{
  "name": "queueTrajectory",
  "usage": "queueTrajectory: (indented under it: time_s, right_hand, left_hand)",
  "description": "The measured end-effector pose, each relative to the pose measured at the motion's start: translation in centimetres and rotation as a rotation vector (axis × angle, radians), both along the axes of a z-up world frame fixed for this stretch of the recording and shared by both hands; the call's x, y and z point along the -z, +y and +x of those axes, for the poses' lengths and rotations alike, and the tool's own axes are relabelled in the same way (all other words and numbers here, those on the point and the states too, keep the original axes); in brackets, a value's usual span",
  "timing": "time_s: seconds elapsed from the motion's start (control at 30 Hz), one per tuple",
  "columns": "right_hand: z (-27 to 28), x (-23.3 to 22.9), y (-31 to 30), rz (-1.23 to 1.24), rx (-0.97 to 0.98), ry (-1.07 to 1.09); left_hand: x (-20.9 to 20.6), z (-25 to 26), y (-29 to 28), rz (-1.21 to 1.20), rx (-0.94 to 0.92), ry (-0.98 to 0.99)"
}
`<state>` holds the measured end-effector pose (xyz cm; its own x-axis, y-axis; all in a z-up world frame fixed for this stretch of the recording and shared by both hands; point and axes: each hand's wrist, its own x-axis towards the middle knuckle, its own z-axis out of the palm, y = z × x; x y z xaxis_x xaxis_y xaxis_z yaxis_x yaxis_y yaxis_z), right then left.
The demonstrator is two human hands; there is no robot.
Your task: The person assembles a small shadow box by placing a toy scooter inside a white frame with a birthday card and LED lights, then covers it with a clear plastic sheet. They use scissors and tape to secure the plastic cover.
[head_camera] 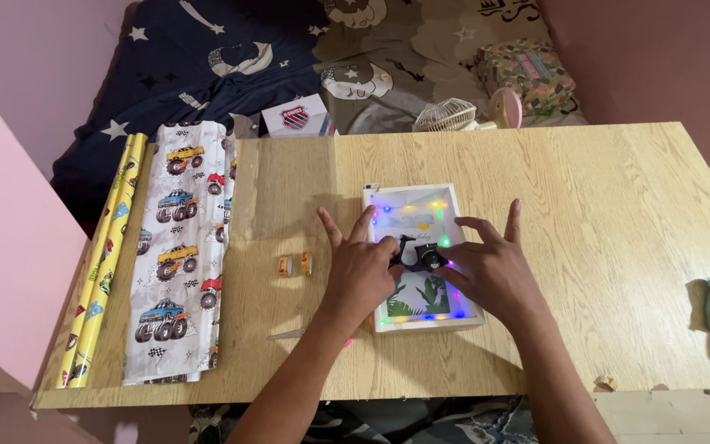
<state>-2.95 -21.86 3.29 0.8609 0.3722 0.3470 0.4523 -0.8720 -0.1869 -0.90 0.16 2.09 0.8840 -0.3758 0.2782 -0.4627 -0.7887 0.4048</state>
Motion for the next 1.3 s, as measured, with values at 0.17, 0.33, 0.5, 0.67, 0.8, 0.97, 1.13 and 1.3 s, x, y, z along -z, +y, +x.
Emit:
queueTrajectory:
  time_s: [0.17,0.33,0.5,0.67,0.8,0.97,1.13,1.3]
  right_hand:
    - [0.1,-0.1,0.2,-0.004,0.007,0.037]
    - [0.2,0.1,0.1,0.005,0.025,0.077]
    - [0.1,0.2,0.1,0.021,0.013,0.082]
    - [0.0,0.5,0.0,0.039,0.009,0.080]
    - [0.0,0.9,-0.2,0.078,-0.008,0.033]
    - [0.0,1.0,-0.2,0.136,-0.016,-0.018]
    - [-0.4,0.3,-0.3,0.158,-0.032,-0.035]
    - [-1.3,-0.2,0.0,0.050,0.025,0.039]
  left_hand:
    - [-0.2,0.0,0.0,-0.008,0.004,-0.018]
    - [0.0,0.0,0.0,0.045,0.012,0.004]
    - [-0.1,0.0,-0.1,0.063,0.005,0.011]
    - [0.3,0.0,-0.2,0.099,0.005,0.014]
    - [0.7,-0.1,-0.2,0.060,0.009,-0.054]
    - [0.6,-0.4,0.0,0.016,0.008,-0.106]
    - [-0.2,-1.4,0.1,0.010,0.032,-0.079]
    - [-0.1,-2.8,0.0,0.049,0.077,-0.024]
